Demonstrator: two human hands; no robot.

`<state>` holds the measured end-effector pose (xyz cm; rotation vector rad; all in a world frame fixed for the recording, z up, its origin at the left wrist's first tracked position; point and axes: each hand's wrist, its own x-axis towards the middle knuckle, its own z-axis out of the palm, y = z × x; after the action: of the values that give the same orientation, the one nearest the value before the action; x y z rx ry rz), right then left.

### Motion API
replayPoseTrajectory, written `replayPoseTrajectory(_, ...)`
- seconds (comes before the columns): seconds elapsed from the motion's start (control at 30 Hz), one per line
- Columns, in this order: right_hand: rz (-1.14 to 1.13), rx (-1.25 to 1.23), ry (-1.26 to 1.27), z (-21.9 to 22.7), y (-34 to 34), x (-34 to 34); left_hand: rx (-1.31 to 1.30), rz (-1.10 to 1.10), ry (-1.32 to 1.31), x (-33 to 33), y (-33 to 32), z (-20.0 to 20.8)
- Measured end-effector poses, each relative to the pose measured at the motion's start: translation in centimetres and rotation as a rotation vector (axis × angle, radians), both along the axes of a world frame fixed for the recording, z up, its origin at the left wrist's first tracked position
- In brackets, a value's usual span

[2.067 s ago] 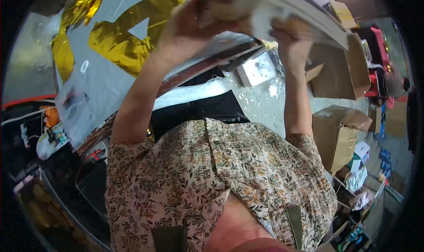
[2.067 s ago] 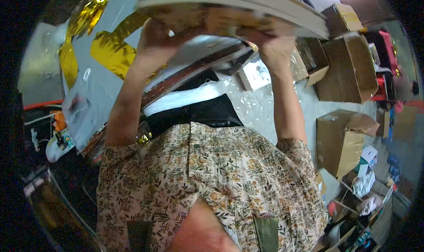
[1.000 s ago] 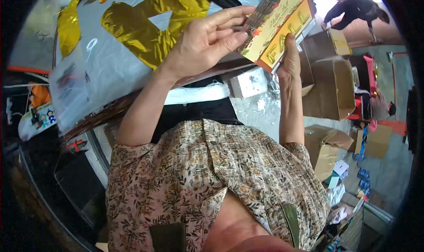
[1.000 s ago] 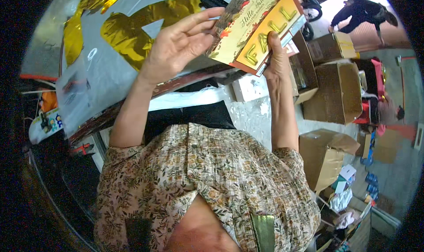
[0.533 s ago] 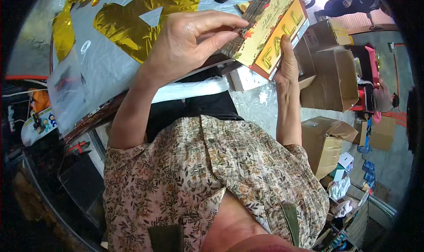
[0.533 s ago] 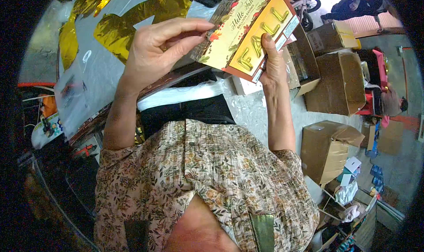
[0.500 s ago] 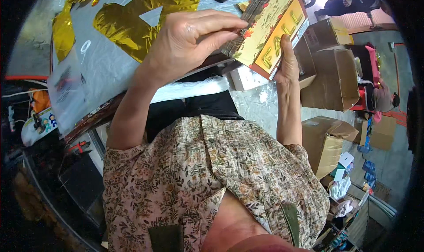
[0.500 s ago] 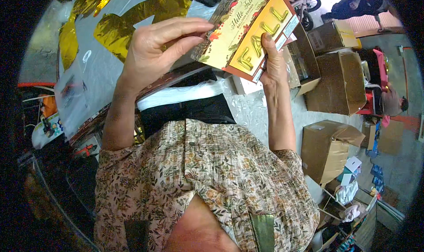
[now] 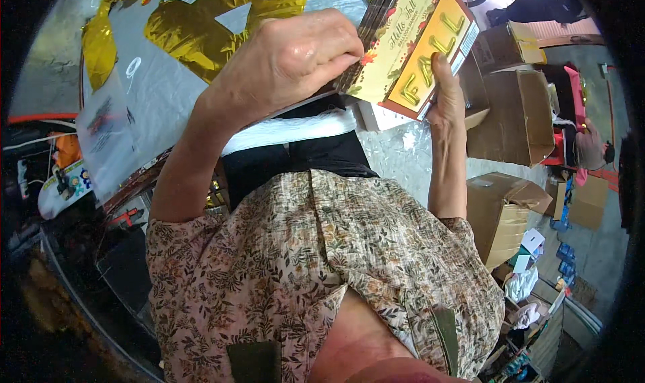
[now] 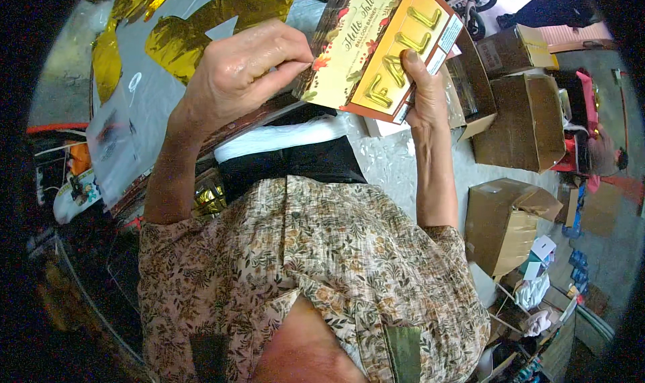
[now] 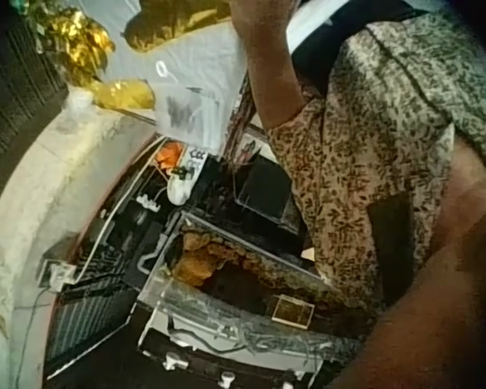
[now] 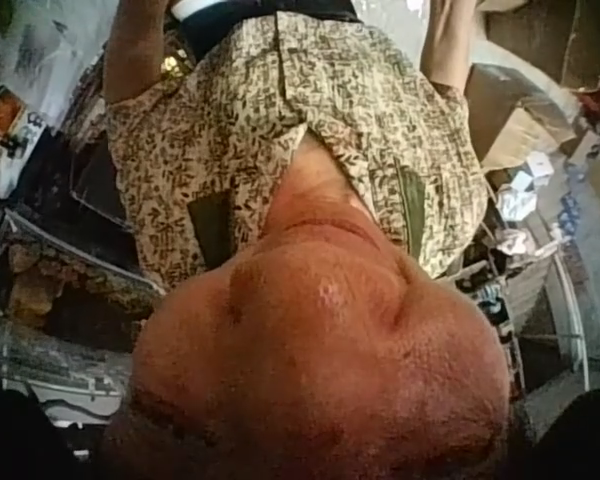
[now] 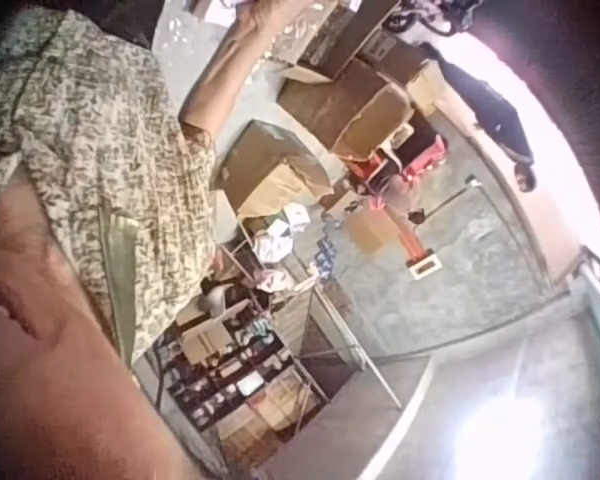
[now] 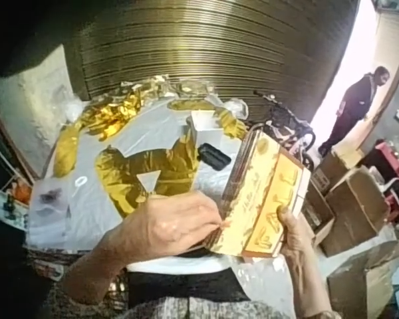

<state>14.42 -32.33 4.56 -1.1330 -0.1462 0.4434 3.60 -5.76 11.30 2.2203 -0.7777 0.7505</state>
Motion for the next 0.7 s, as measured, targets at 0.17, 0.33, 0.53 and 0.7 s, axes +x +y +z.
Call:
replayPoseTrajectory(0.17,0.058,-0.029,-0.124,0.3,0.1,0.0,0.044,-0.039,0.066,0.0,-0.1,0.5)
replayPoseTrajectory(0.33,0.095,0.095,-0.041,-0.4,0.5,-0.3,-0.199,-0.011,0.211,0.5,-0.3,1.0)
replayPoseTrajectory(0.53,0.057,0.194,0.169,-1.8,-0.4,0.7,-0.206,-0.061,0.097,0.2,-0.5,-0.4)
replayPoseTrajectory(0.7,0.047,0.121,0.087,-1.5,-0.2,0.8,-0.181,-0.041,0.065,0.4,-0.4,-0.7)
